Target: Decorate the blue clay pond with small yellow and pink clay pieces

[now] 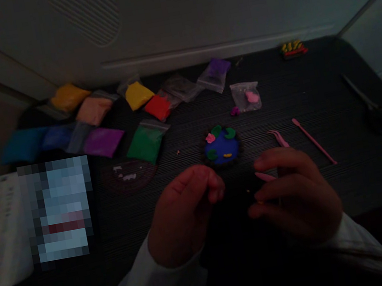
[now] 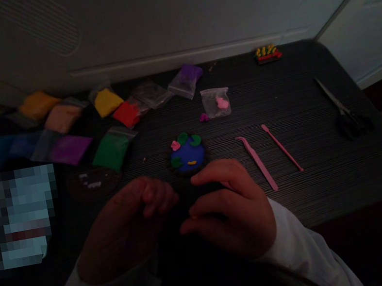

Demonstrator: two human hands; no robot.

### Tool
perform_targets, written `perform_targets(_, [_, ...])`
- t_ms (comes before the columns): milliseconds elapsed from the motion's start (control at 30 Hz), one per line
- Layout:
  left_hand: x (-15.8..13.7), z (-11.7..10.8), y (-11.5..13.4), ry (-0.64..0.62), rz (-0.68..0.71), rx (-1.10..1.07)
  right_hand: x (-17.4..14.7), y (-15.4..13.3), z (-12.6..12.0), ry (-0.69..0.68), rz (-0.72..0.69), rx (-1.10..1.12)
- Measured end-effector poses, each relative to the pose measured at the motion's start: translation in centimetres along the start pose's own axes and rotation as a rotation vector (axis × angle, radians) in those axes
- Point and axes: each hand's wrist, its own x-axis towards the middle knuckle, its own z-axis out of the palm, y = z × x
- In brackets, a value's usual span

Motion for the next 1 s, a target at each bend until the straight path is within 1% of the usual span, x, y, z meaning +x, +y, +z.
perform_targets(33, [-0.2, 0.0, 0.2, -0.015, 0.031, -0.022, 0.0, 0.0, 0.0, -0.004, 0.000, -0.003])
perform_targets(100, [-0.5, -0.1, 0.6, -0.024, 0.149, -0.088, 0.0, 0.0, 0.0, -0.015, 0.005, -0.006])
perform_targets(167, [-0.7, -0.1, 1.2, 0.002, 0.271, -0.141, 0.0, 0.0, -0.1, -0.019, 0.004, -0.003])
perform_targets(200, [-0.7, -0.2, 1.4, 0.016, 0.301, -0.147, 0.0, 0.0, -0.1, -0.022, 0.001, -0.001])
perform_targets(233, [-0.7, -0.2, 1.5, 0.023, 0.298, -0.132, -0.1, 0.0, -0.1, -0.024, -0.004, 0.002])
perform_targets(300, [-0.8, -0.2, 1.5, 0.005, 0.226, -0.023, -0.1, 0.1, 0.0, -0.022, -0.006, 0.014])
perform_targets(333, [-0.8, -0.2, 1.3, -0.008, 0.186, 0.081, -0.2, 0.1, 0.0, -0.019, -0.002, 0.021])
perform_targets(400, [-1.0, -0.1, 1.0, -0.005, 0.150, 0.390, -0.2, 0.1, 0.0, -0.015, 0.007, 0.034])
perform_targets(467, [-1.4, 0.1, 0.7, 0.001, 0.203, 0.700, -0.1, 0.2, 0.1, -0.007, 0.008, 0.039])
perform_targets(533, [-1.7, 0.3, 0.7, -0.029, 0.265, 0.886, -0.1, 0.2, 0.2, -0.004, 0.003, 0.038])
perform_targets(633, [-1.9, 0.5, 1.0, -0.109, 0.289, 0.946, 0.1, 0.2, 0.4, -0.032, 0.011, 0.027])
perform_targets(833, [-1.7, 1.0, 1.2, -0.150, 0.324, 0.944, 0.0, 0.3, 0.5, -0.071, 0.017, 0.042])
perform_targets(1000, [-1.8, 1.2, 1.0, -0.201, 0.300, 0.982, -0.3, 0.6, 0.7, -0.059, 0.040, 0.092])
